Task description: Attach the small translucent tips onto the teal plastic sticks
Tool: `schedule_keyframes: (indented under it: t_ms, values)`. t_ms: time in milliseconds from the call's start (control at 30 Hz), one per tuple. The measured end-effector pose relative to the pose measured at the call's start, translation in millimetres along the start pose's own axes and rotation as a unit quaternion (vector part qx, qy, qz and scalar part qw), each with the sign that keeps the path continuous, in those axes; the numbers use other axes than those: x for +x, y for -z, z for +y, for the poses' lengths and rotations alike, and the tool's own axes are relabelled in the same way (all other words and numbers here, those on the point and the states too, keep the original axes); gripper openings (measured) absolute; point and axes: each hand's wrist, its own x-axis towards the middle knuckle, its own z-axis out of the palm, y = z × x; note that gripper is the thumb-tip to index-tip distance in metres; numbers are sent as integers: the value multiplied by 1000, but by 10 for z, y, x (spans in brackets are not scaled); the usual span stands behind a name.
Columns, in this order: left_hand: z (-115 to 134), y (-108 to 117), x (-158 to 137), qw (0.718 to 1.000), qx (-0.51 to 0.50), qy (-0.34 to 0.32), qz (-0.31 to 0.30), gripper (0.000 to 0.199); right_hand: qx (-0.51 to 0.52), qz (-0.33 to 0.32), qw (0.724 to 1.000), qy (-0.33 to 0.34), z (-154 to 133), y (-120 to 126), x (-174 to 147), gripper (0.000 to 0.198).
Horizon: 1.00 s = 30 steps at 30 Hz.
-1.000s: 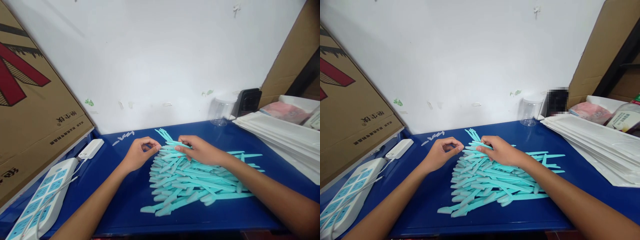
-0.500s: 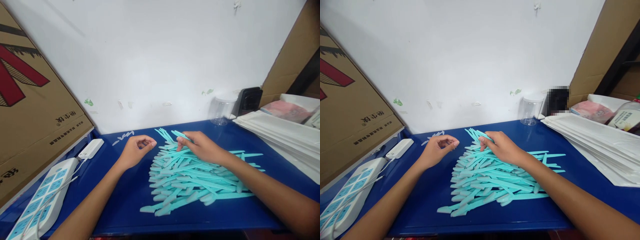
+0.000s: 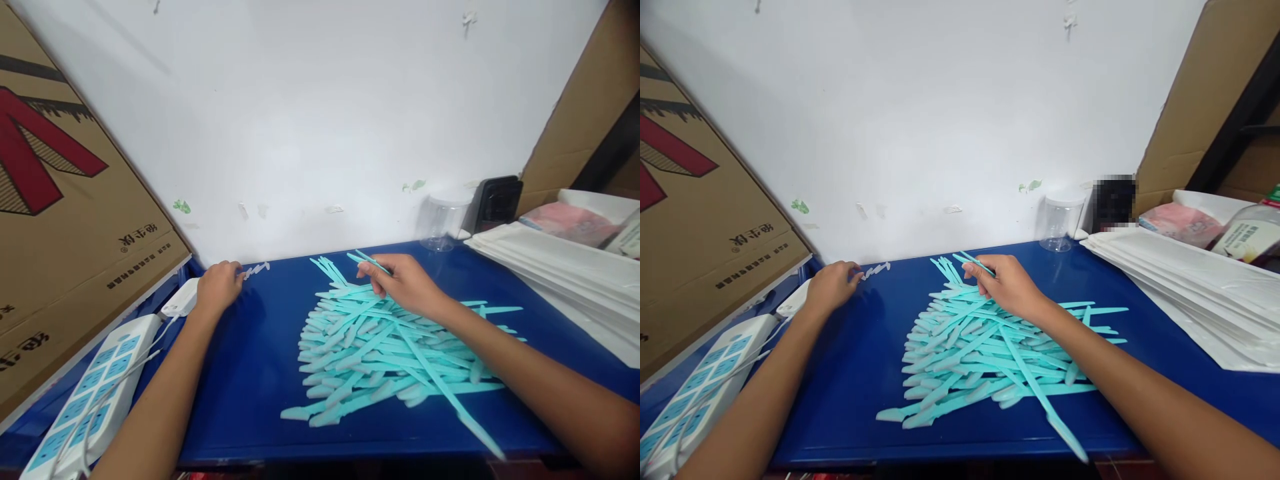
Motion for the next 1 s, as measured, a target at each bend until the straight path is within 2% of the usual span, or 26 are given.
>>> schedule_keyframes:
  t_ms: [300, 533, 733, 1000]
  values:
    - [75, -189, 52, 996, -40, -73, 9, 40, -128, 8, 990, 53, 34, -14, -1, 51]
    - [9, -387, 118, 993, -84, -86, 17, 48, -145, -6, 989, 34, 46, 7, 7, 48]
    - [-32, -634, 151, 977, -192, -84, -50, 55, -132, -16, 991, 34, 66, 1, 3, 42]
    - [123, -535, 128, 960, -264, -90, -18, 39, -142, -12, 989, 30, 67, 8, 6, 46]
